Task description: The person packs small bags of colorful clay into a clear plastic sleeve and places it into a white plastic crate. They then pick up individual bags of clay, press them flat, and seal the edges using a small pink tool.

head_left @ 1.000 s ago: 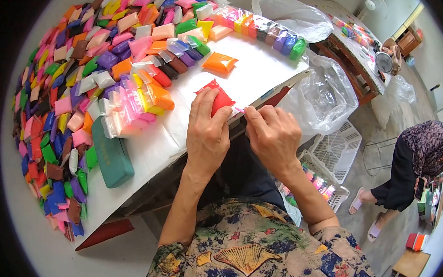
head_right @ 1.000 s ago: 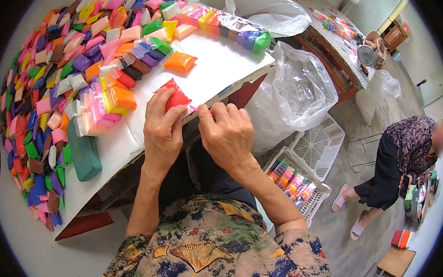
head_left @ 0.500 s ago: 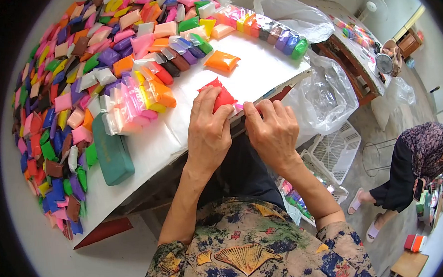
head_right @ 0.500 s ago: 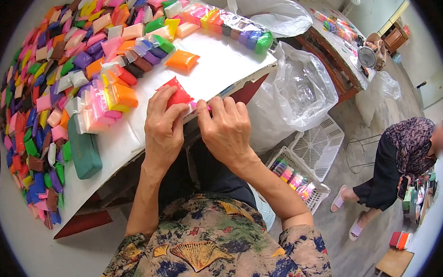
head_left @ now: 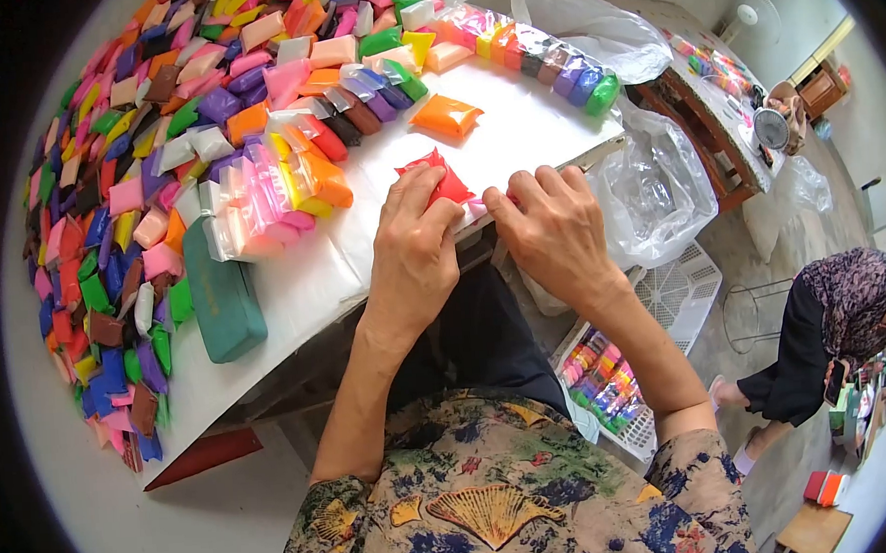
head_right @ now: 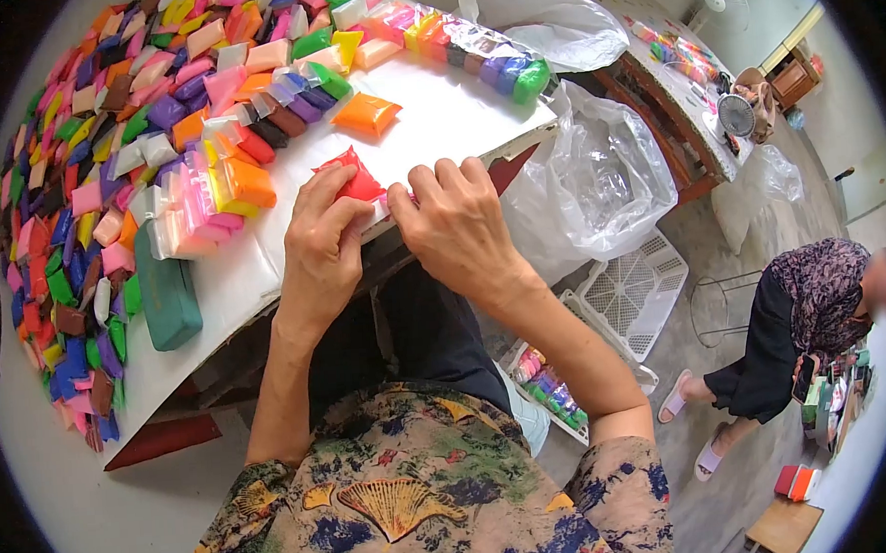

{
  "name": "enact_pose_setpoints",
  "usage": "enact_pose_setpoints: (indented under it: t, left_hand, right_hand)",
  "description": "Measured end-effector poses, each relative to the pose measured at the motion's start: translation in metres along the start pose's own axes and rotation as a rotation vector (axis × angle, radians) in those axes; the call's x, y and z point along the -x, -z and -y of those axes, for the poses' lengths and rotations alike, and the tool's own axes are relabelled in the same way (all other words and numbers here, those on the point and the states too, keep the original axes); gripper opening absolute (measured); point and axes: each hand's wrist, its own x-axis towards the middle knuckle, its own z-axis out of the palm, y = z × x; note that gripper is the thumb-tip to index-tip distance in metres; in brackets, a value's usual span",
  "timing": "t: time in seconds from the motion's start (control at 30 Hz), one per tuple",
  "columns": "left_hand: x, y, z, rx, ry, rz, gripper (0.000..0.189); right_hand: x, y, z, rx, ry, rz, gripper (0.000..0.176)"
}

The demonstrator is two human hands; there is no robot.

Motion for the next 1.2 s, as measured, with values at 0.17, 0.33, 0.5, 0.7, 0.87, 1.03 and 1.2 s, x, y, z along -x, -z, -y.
enact_pose_setpoints:
  t: [0.17,0.33,0.5,0.7,0.87,1.03,1.2]
  left_hand:
    - [-0.001,0.001,0.003,0.036,0.012,0.005,0.010]
    - [-0.001,0.002,0.002,0.046,0.018,0.003,0.009]
    - [-0.001,0.002,0.002,0.047,0.020,0.012,0.009]
    - [-0.001,0.001,0.002,0.045,0.020,0.006,0.010]
    - [0.000,0.002,0.003,0.051,0.024,0.011,0.011]
    - [0.000,0.001,0.003,0.067,0.033,0.004,0.012]
    - [0.000,0.002,0.002,0.072,0.039,0.005,0.014]
  right_hand:
    - [-0.003,0.002,-0.009,-0.034,0.038,0.037,0.016]
    - [0.000,-0.004,-0.004,-0.021,0.067,-0.059,0.013]
    - [-0.003,-0.001,-0.004,-0.013,0.087,-0.010,0.010]
    - [-0.022,0.006,-0.012,-0.003,0.180,0.088,0.008]
    - [-0.032,0.007,-0.020,-0.055,0.219,0.205,0.003]
    - [-0.039,0.007,-0.031,-0.160,0.230,0.265,0.005]
    - [-0.042,0.004,-0.038,-0.214,0.251,0.269,0.006]
